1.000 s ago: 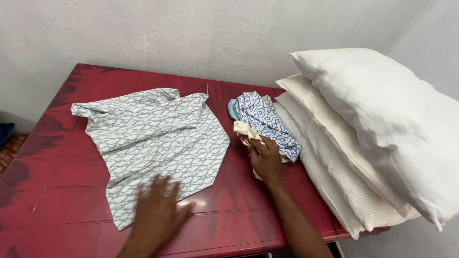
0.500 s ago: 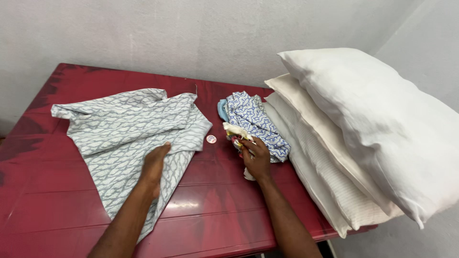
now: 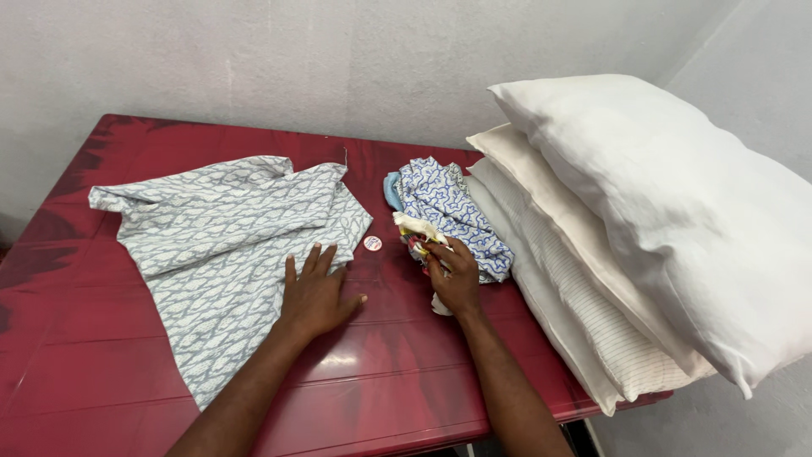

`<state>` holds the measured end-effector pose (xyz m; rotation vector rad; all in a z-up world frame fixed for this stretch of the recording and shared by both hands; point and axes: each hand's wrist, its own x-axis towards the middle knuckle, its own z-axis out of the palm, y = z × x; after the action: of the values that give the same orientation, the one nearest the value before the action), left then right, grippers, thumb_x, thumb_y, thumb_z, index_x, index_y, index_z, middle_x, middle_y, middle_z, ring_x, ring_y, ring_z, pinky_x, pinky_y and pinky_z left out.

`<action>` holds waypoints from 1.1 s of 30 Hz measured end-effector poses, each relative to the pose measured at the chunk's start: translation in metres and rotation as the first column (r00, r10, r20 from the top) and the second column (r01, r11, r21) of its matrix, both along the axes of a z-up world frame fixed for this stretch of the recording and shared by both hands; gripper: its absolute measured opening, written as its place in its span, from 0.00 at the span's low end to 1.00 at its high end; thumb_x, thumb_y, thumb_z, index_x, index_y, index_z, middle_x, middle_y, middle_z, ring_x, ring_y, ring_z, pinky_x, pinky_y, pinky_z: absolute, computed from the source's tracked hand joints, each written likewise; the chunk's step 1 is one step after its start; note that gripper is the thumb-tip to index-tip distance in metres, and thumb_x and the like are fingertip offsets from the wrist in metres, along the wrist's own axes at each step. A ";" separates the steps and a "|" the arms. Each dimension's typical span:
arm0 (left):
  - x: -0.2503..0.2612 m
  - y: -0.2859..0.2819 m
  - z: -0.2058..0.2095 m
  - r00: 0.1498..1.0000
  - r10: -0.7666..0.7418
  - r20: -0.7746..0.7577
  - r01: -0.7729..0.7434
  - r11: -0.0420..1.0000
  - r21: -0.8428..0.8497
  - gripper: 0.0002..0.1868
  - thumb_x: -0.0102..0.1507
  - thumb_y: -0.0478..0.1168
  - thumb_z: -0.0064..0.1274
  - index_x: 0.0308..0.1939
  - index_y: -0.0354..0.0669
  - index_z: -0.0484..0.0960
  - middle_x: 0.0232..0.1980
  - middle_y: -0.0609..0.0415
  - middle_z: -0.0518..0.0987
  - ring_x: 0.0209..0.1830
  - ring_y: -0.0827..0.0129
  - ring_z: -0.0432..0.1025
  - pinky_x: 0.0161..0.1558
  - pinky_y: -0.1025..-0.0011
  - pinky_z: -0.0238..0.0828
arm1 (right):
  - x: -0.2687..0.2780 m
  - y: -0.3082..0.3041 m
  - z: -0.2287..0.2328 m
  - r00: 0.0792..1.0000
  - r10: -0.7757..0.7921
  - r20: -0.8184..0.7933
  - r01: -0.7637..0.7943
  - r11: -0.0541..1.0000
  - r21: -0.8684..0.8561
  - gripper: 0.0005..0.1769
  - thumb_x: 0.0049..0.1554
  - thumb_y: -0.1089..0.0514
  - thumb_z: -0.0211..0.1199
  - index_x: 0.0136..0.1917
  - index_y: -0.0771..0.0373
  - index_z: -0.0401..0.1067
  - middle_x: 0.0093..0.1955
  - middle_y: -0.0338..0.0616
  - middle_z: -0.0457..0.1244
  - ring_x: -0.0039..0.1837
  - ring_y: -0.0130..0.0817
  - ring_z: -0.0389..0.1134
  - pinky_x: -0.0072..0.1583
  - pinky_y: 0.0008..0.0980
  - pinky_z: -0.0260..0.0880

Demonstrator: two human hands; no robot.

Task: The person places a pillow into a patterned pillowcase and then wipes the pillow with a small cloth.

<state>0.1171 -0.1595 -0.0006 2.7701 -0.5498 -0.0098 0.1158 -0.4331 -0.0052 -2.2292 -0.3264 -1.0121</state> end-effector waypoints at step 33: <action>-0.095 0.081 -0.003 0.872 -0.489 -0.039 0.440 0.814 -0.380 0.41 0.55 0.65 0.62 0.65 0.45 0.77 0.73 0.54 0.72 0.80 0.60 0.56 0.77 0.55 0.41 | -0.005 0.031 0.006 0.956 -0.215 -0.200 0.101 0.880 -0.464 0.21 0.50 0.63 0.69 0.57 0.52 0.79 0.66 0.43 0.65 0.62 0.46 0.67 0.57 0.42 0.72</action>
<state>0.0221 -0.0788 -0.0038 2.1974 -1.0656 -0.1873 0.1105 -0.4017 0.0004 -2.8123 -0.2906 -0.7810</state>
